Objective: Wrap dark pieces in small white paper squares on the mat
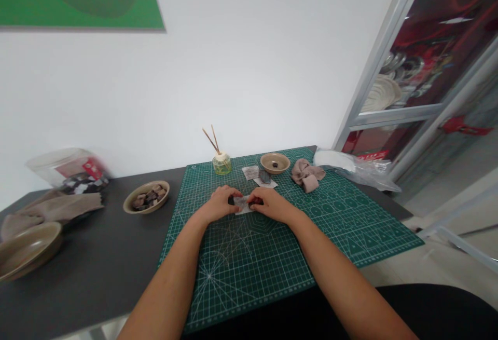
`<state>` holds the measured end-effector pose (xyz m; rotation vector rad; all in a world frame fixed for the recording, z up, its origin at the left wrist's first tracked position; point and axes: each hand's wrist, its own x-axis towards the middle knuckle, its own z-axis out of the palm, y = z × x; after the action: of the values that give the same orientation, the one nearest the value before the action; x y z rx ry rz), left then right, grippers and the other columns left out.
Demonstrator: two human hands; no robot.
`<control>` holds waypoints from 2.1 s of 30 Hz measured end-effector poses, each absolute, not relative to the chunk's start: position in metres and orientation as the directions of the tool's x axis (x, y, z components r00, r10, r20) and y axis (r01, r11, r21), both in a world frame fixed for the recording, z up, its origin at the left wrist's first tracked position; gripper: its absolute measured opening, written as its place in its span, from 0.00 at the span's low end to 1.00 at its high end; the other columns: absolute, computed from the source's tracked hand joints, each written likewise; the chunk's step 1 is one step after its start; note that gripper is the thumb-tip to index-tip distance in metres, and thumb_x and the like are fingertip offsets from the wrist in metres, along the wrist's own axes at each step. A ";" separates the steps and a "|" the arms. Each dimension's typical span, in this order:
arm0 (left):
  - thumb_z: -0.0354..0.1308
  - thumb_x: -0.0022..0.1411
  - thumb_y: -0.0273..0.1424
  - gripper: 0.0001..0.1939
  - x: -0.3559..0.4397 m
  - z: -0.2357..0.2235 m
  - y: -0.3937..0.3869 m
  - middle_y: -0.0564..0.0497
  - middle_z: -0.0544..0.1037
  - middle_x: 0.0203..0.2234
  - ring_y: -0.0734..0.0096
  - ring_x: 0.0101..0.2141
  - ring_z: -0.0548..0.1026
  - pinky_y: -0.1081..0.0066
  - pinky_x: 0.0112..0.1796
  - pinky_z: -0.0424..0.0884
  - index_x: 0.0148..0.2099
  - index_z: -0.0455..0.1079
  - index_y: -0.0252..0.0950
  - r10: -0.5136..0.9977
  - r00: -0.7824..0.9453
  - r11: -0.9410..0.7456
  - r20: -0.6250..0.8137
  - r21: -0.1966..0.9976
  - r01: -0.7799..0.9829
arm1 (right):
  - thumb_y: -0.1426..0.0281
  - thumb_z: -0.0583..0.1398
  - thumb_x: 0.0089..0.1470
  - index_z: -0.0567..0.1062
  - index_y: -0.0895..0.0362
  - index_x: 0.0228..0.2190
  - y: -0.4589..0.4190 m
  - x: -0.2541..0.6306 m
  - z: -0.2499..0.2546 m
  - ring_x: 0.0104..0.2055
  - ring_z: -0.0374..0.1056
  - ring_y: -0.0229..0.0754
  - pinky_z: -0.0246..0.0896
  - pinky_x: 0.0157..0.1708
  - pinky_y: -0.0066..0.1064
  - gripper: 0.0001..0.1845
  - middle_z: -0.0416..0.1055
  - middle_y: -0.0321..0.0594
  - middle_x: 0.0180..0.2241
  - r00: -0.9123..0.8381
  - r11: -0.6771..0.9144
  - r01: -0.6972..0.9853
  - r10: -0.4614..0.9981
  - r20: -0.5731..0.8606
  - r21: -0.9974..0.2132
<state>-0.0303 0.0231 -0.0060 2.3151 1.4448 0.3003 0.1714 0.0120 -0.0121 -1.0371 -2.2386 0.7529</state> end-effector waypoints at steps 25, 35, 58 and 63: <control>0.59 0.50 0.31 0.18 -0.029 -0.005 0.023 0.49 0.72 0.42 0.61 0.45 0.67 0.63 0.48 0.61 0.46 0.70 0.38 0.892 0.453 -0.405 -0.011 0.429 0.808 | 0.82 0.61 0.46 0.75 0.58 0.30 0.012 0.170 -0.010 0.32 0.63 0.36 0.57 0.33 0.27 0.09 0.66 0.36 0.29 -0.607 0.617 0.456 0.743 0.283 -0.642; 0.59 0.50 0.32 0.19 -0.030 -0.005 0.022 0.49 0.72 0.42 0.61 0.45 0.67 0.63 0.47 0.61 0.46 0.70 0.38 0.896 0.443 -0.393 -0.019 0.429 0.813 | 0.82 0.61 0.45 0.75 0.59 0.32 0.011 0.169 -0.012 0.32 0.64 0.36 0.59 0.33 0.27 0.11 0.69 0.36 0.29 -0.595 0.584 0.459 0.762 0.256 -0.670; 0.59 0.50 0.32 0.19 -0.029 -0.002 0.021 0.49 0.72 0.41 0.61 0.45 0.66 0.63 0.47 0.61 0.46 0.70 0.38 0.900 0.435 -0.381 -0.031 0.427 0.820 | 0.82 0.61 0.44 0.76 0.59 0.30 0.012 0.171 -0.011 0.31 0.65 0.36 0.57 0.33 0.27 0.09 0.71 0.36 0.28 -0.605 0.588 0.453 0.755 0.253 -0.670; 0.59 0.50 0.33 0.19 -0.029 -0.003 0.022 0.49 0.71 0.42 0.61 0.45 0.66 0.63 0.47 0.61 0.47 0.70 0.38 0.898 0.439 -0.382 -0.035 0.435 0.815 | 0.83 0.61 0.44 0.76 0.59 0.28 0.013 0.174 -0.009 0.31 0.64 0.36 0.57 0.32 0.26 0.09 0.70 0.36 0.26 -0.568 0.560 0.486 0.786 0.243 -0.671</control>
<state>-0.0293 0.0215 -0.0032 2.3073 1.4523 0.2897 0.1742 0.0125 -0.0088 -1.0197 -2.2665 0.7484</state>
